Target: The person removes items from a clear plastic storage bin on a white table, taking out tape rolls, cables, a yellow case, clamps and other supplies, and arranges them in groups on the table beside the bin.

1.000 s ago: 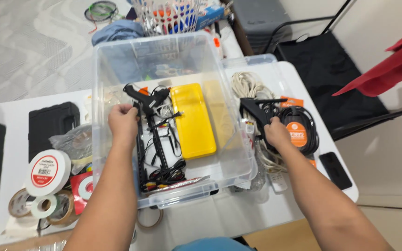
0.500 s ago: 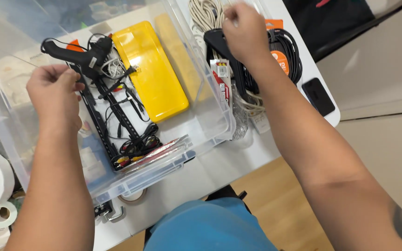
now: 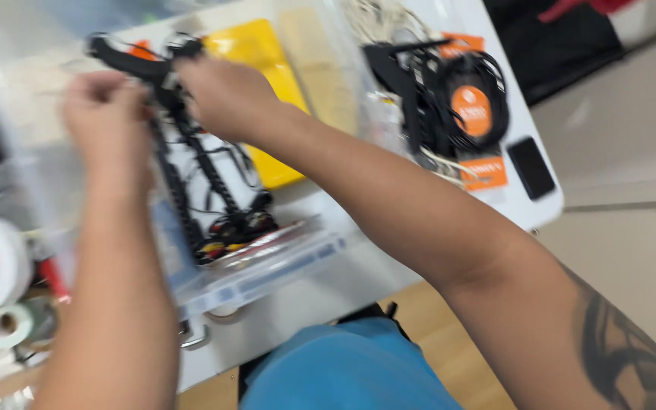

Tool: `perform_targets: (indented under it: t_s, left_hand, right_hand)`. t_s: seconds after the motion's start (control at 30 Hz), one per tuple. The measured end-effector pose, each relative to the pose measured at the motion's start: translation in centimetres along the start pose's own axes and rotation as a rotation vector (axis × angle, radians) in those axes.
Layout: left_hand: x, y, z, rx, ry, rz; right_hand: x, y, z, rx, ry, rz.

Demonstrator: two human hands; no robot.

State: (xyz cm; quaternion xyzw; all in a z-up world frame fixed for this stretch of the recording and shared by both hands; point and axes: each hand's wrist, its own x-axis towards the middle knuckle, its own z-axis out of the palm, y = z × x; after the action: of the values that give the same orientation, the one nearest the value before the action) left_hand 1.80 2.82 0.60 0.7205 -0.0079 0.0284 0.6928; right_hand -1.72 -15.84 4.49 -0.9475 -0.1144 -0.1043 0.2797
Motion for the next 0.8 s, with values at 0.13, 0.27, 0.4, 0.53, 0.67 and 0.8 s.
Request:
perform_targets:
  t_s: [0.13,0.27,0.4,0.53,0.67,0.8]
  left_hand:
    - [-0.3,-1.2,1.7,-0.028,0.049,0.017]
    - [-1.2,0.1,2.7,0.003,0.077,0.054]
    - [-2.1,1.6,3.4,-0.077,0.011,0.037]
    - [-2.4,3.1,2.7,-0.075,-0.054,0.003]
    - [-3.1,5.2,2.0,0.016,-0.049,-0.083]
    - [-3.4,5.5,1.2,0.14,-0.021,-0.069]
  right_hand:
    - [-1.1,-2.9,-0.9,-0.011,-0.386,0.078]
    - [-5.6,0.0,-10.7,0.414,-0.274,-0.147]
    - [-22.4,5.8,-27.8,0.856,-0.208,0.299]
    - [-40.0,11.2,-23.0,0.614,-0.386,1.148]
    - [-50.7,12.3,-0.8,0.502,-0.908,1.703]
    - [-56.1,10.9,12.8,0.728,-0.414,1.928]
